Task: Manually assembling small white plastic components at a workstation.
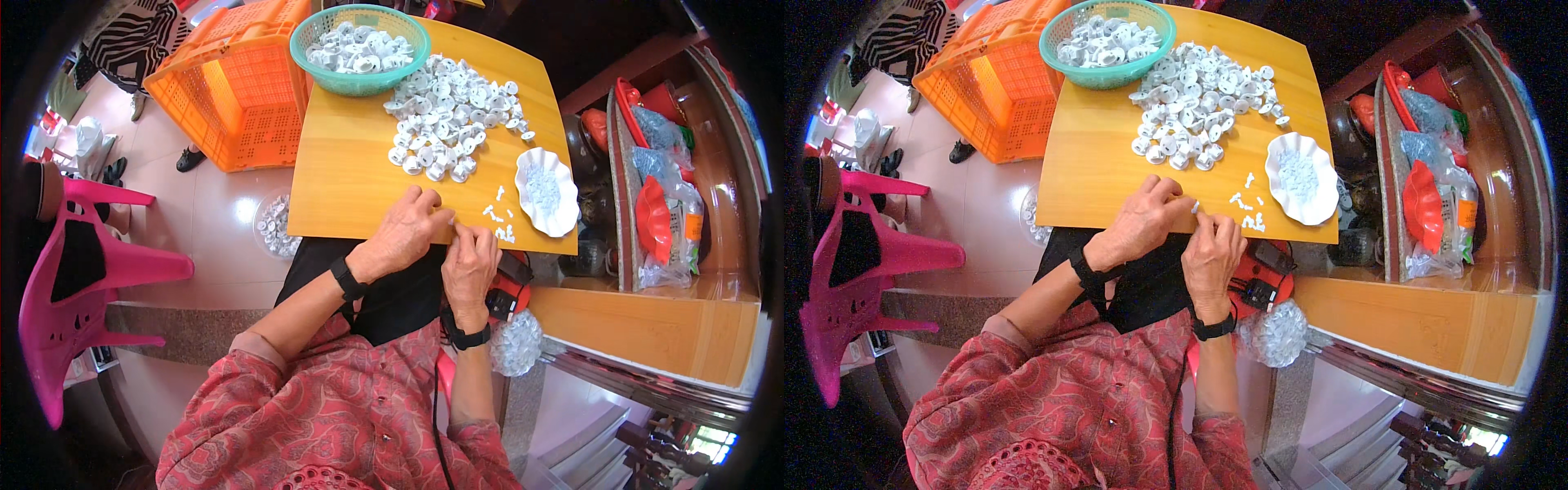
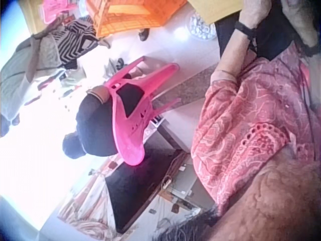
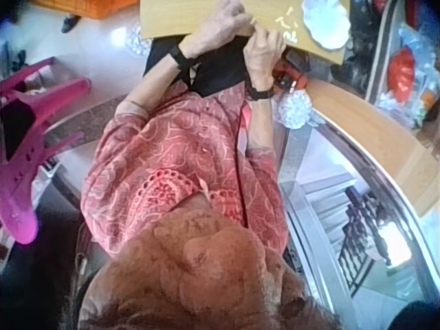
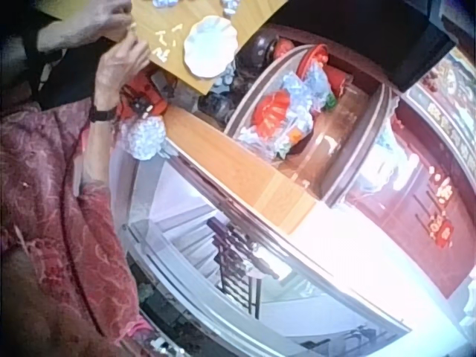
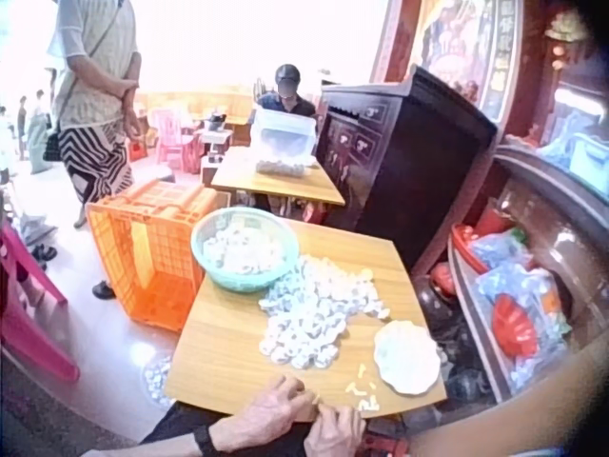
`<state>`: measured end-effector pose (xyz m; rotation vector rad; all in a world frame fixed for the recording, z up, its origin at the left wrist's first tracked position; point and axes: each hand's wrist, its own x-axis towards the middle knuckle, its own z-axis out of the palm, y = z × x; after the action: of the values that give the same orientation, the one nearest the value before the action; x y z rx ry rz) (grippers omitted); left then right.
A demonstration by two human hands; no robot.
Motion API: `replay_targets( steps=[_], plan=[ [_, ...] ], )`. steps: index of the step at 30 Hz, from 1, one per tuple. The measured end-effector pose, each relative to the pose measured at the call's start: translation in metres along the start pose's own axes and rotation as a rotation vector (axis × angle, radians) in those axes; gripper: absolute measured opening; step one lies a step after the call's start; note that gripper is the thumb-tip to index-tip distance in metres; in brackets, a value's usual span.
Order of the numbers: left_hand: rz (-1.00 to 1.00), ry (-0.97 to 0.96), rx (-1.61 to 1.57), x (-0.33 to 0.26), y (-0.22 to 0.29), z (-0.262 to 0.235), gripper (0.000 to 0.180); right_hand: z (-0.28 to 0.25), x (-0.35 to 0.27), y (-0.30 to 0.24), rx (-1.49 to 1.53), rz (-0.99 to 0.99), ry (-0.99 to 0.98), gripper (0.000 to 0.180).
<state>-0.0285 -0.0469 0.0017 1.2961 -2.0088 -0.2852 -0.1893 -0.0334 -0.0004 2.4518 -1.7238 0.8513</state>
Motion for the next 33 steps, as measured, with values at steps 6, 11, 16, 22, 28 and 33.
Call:
replay_targets(
  steps=[6, 11, 16, 22, 28, 33],
  plan=[
    [0.053, -0.097, 0.084, 0.002, -0.003, 0.004, 0.033, -0.002, 0.000, 0.002, -0.026, -0.055, 0.007, 0.017],
    [0.063, -0.055, 0.064, 0.001, -0.006, 0.006, 0.030, -0.001, -0.006, 0.011, 0.048, 0.008, 0.036, 0.017],
    [0.068, 0.021, 0.023, -0.002, -0.010, 0.010, 0.028, -0.010, -0.003, 0.000, 0.010, -0.046, 0.024, 0.025],
    [0.015, 0.185, -0.073, 0.010, -0.017, 0.008, 0.023, -0.009, -0.004, 0.000, -0.041, -0.063, -0.005, 0.020],
    [-0.054, 0.261, 0.047, 0.044, -0.025, 0.000, 0.025, -0.005, -0.009, 0.005, -0.006, -0.092, 0.006, 0.007],
    [-0.110, 0.115, 0.215, 0.057, -0.035, 0.009, 0.017, -0.011, -0.010, -0.007, 0.111, -0.012, 0.020, 0.006]
  ],
)
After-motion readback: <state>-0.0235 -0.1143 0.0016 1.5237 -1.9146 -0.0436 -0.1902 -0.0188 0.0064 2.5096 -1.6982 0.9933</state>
